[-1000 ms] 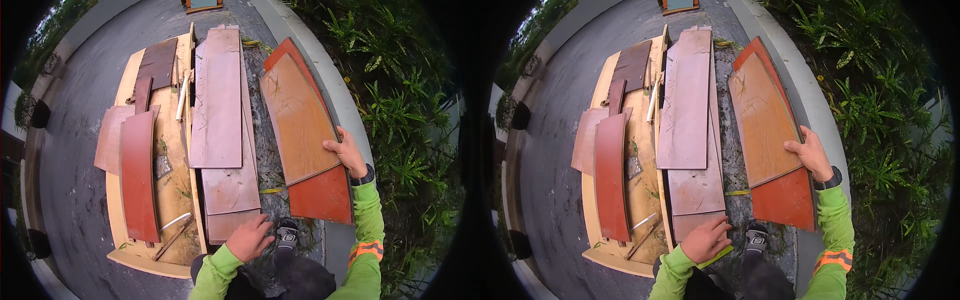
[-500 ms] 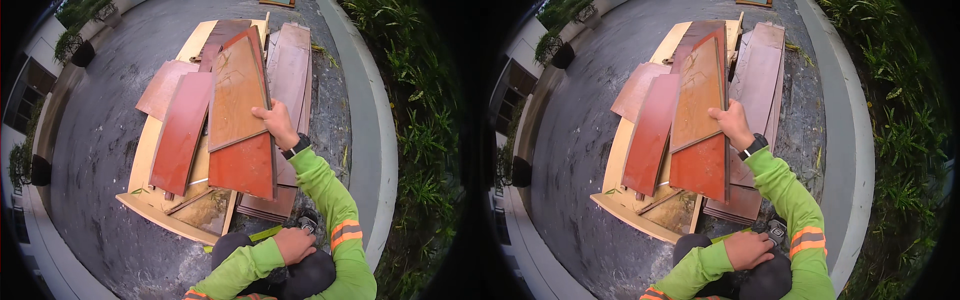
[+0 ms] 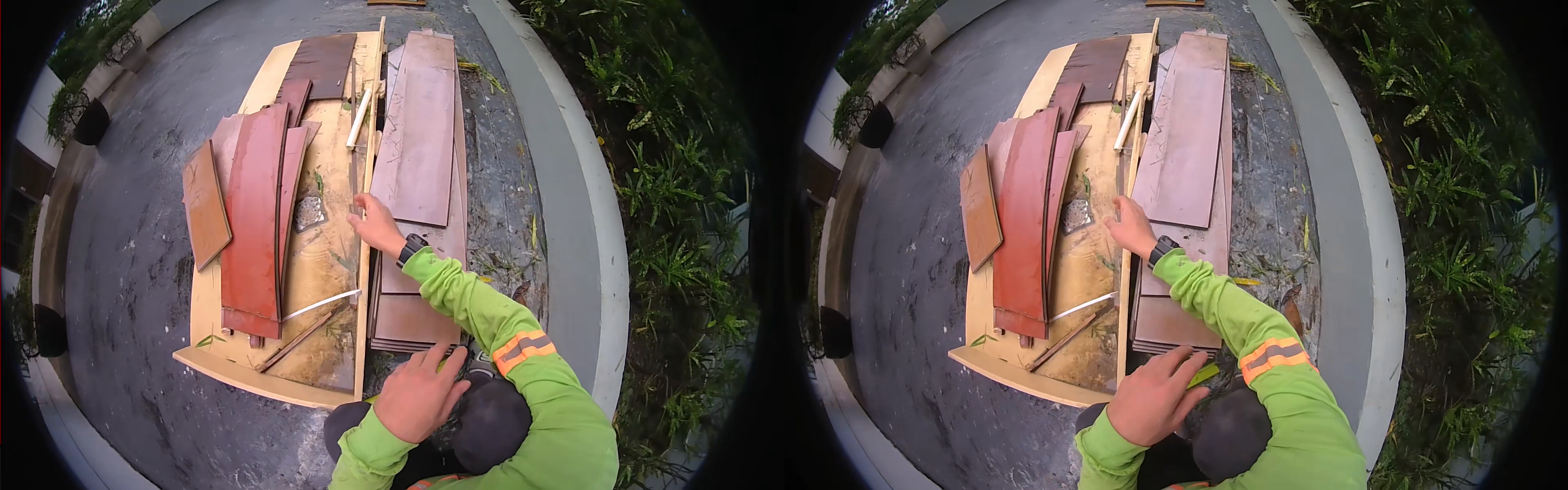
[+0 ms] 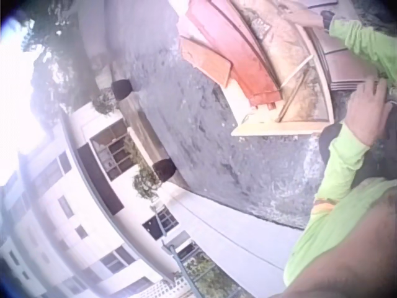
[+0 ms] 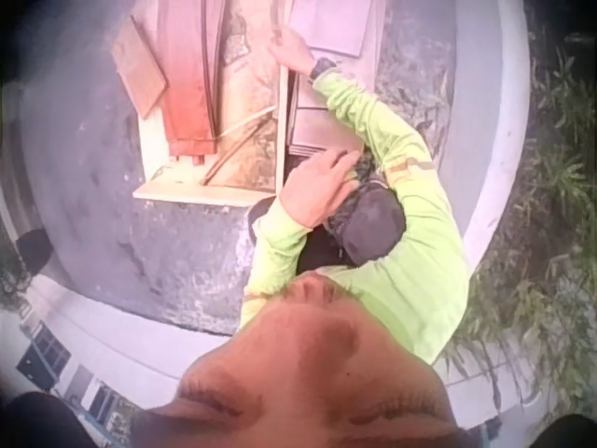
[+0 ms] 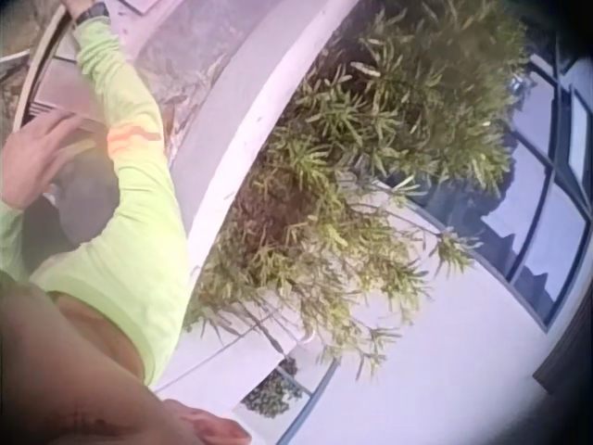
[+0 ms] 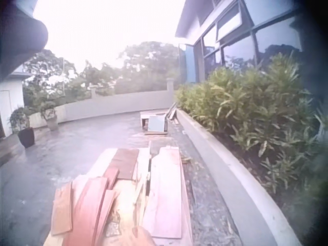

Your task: The person picks up several brown rectangular panels from a pile on a wooden board, stacks them together by hand, and carries the stack toward a doorway.

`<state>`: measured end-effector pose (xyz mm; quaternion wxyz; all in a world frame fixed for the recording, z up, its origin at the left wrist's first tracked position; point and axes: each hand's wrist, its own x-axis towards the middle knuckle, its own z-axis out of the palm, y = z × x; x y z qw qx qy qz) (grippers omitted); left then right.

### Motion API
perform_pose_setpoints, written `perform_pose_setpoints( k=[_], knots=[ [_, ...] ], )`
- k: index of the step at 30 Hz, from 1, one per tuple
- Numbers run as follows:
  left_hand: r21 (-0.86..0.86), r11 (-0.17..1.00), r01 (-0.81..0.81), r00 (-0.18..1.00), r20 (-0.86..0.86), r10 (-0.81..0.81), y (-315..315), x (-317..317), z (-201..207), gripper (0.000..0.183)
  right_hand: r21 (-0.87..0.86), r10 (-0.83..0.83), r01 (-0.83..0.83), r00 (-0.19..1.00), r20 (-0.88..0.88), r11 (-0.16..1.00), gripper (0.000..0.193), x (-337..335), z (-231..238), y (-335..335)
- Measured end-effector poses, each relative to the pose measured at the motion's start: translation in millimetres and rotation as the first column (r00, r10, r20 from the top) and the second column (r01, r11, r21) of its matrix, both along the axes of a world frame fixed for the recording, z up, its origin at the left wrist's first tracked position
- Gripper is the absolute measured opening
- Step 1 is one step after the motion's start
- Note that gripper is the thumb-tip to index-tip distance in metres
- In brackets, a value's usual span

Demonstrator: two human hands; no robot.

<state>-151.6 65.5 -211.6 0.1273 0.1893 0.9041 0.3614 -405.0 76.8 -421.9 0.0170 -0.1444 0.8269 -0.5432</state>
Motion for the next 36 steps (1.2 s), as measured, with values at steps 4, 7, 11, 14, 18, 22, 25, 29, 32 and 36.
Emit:
perform_pose_setpoints(
  k=[4, 7, 11, 14, 18, 22, 25, 29, 32, 36],
  knots=[
    [0.075, 0.997, -0.037, 0.998, -0.049, 0.041, 15.0, -18.1, -0.1, 0.046, 0.199, -0.443, 0.454, 0.891, -0.100, 0.869, 0.045, -23.0, -18.8, 102.4],
    [0.120, 0.990, -0.075, 0.995, -0.062, 0.083, 23.6, -27.9, -5.2, 0.048, 0.271, -0.534, 0.507, 0.845, 0.032, 0.818, 0.051, -24.8, -33.8, 161.0],
    [0.167, 0.985, -0.048, 0.996, -0.066, 0.060, 32.6, -34.3, -8.5, 0.049, 0.338, -0.535, 0.484, 0.842, 0.072, 0.808, 0.056, -18.2, -51.4, 180.3],
    [0.189, 0.980, -0.064, 0.997, -0.039, 0.072, 25.8, -33.4, -8.2, 0.050, 0.376, -0.469, 0.430, 0.883, 0.015, 0.821, 0.056, -17.1, -54.6, 166.2],
    [0.172, 0.982, -0.076, 0.996, -0.033, 0.083, 22.3, -32.9, -11.5, 0.050, 0.441, -0.476, 0.445, 0.878, -0.045, 0.779, 0.061, -21.9, -51.9, 173.4],
    [0.086, 0.976, -0.199, 0.978, -0.048, 0.204, 7.7, -30.6, -0.2, 0.050, 0.544, -0.542, 0.452, 0.840, 0.007, 0.707, 0.064, -31.0, -45.2, 155.3],
    [0.152, 0.961, -0.231, 0.966, -0.082, 0.246, -14.3, -47.8, 3.9, 0.046, 0.499, -0.581, 0.478, 0.811, 0.065, 0.723, 0.061, -34.1, -51.5, 146.3],
    [0.223, 0.907, -0.356, 0.934, 0.083, 0.347, -35.2, -118.2, -70.2, 0.042, 0.519, -0.582, 0.462, 0.808, 0.088, 0.719, 0.059, -30.9, -49.4, 144.8],
    [0.142, 0.869, -0.473, 0.881, 0.084, 0.466, -55.1, -205.8, -163.7, 0.043, 0.444, -0.583, 0.483, 0.804, 0.118, 0.755, 0.056, -29.7, -39.6, 151.3],
    [-0.014, 0.801, -0.599, 0.784, -0.214, 0.582, -48.0, -268.5, -246.4, 0.046, 0.345, -0.490, 0.414, 0.855, 0.170, 0.842, 0.050, -27.1, -42.3, 163.8]
  ],
)
